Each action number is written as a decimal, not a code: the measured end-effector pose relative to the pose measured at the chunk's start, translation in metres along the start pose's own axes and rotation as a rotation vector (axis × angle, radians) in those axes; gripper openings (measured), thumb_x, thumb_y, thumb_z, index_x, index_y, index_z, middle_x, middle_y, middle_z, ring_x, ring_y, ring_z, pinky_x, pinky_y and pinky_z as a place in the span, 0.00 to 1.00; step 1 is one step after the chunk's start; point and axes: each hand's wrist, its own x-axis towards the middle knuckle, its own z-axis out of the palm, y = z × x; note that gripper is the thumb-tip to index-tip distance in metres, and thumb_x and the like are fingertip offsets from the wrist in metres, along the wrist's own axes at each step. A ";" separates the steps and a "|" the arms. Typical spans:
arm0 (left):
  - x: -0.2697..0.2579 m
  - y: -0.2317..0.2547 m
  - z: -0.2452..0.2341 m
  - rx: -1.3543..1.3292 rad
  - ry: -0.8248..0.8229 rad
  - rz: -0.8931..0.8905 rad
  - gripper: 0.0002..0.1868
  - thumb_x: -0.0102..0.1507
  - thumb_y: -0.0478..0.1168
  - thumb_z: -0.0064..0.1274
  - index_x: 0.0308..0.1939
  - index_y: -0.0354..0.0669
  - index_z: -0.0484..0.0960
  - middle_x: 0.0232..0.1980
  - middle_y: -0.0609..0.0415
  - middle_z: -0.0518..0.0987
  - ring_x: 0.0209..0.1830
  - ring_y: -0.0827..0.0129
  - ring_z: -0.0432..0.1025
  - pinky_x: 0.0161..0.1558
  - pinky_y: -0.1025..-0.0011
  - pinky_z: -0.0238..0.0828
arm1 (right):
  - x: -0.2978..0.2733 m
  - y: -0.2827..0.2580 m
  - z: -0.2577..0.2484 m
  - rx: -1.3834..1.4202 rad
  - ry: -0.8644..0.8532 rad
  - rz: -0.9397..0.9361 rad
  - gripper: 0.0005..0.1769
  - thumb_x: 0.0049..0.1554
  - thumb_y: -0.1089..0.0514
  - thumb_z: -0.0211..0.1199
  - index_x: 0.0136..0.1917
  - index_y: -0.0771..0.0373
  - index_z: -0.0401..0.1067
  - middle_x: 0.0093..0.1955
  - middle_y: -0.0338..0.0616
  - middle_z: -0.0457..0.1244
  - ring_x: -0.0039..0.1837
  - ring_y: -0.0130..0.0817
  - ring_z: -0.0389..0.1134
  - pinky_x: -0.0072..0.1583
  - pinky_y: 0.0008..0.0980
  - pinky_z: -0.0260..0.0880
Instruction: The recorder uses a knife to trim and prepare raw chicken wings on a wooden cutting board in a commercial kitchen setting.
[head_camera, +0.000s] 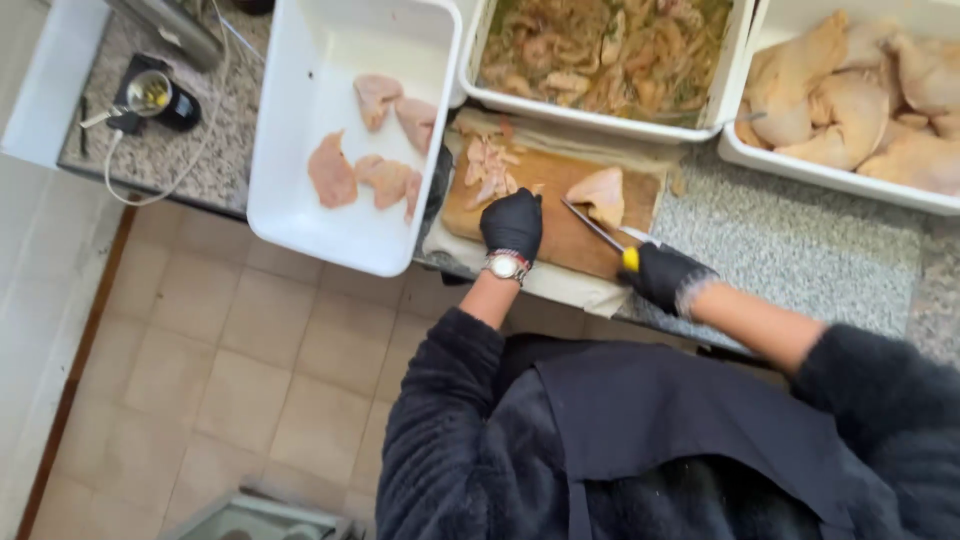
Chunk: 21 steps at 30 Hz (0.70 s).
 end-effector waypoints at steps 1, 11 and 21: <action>0.013 -0.001 -0.018 0.001 0.012 0.005 0.14 0.66 0.50 0.55 0.28 0.52 0.82 0.22 0.50 0.78 0.21 0.54 0.75 0.27 0.54 0.72 | 0.004 -0.005 -0.014 -0.004 0.011 -0.005 0.21 0.57 0.43 0.63 0.53 0.62 0.73 0.47 0.64 0.68 0.50 0.61 0.71 0.51 0.51 0.70; 0.027 -0.016 -0.046 0.215 0.199 -0.075 0.43 0.48 0.58 0.58 0.62 0.35 0.77 0.56 0.41 0.78 0.56 0.49 0.70 0.53 0.47 0.62 | -0.078 -0.037 -0.056 -0.061 0.214 0.392 0.28 0.64 0.37 0.53 0.64 0.60 0.68 0.50 0.62 0.68 0.48 0.63 0.71 0.50 0.57 0.70; 0.061 0.072 -0.011 -0.469 -0.357 0.795 0.21 0.52 0.33 0.57 0.49 0.49 0.79 0.50 0.48 0.81 0.50 0.48 0.74 0.46 0.54 0.73 | -0.035 0.035 -0.052 -0.404 0.457 0.350 0.25 0.52 0.35 0.65 0.52 0.54 0.75 0.51 0.51 0.67 0.57 0.57 0.66 0.55 0.62 0.59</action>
